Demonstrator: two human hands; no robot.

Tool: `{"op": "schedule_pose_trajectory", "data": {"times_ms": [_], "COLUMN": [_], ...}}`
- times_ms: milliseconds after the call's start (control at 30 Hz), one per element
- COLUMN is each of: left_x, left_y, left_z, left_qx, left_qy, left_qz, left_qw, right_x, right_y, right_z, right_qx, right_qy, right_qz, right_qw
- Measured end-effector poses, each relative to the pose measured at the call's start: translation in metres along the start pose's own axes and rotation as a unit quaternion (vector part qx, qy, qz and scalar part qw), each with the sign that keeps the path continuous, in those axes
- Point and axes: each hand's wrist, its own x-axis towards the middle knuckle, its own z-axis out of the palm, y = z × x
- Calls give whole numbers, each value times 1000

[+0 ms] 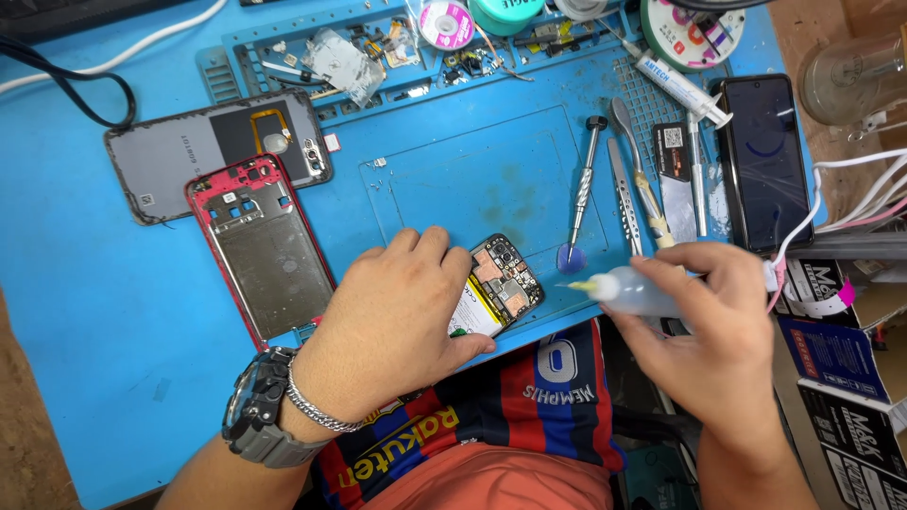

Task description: A technician uses tweezers and liquid flux to inspect and repair a mobile phone circuit board at a workbench.

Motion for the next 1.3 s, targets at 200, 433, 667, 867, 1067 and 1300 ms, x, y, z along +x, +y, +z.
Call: {"op": "schedule_pose_trajectory", "data": {"times_ms": [200, 433, 667, 867, 1067, 1300], "left_x": [-1, -1, -1, -2, -2, 1], "left_y": [-1, 4, 1, 2, 2, 2], "left_z": [3, -4, -1, 1, -2, 1], "left_qx": [12, 23, 17, 17, 7, -2], "left_qy": [6, 13, -10, 34, 6, 6], "left_qz": [11, 7, -3, 24, 17, 12], "left_qw": [1000, 1000, 1000, 999, 1000, 1000], "right_x": [64, 108, 70, 44, 7, -44], "right_y": [-4, -14, 20, 51, -5, -40], "right_z": [3, 63, 25, 39, -19, -3], "right_qx": [96, 194, 36, -136, -44, 174], "right_qy": [57, -7, -4, -60, -3, -146], "right_qz": [55, 192, 84, 178, 114, 101], "right_qw": [992, 962, 996, 973, 993, 969]}}
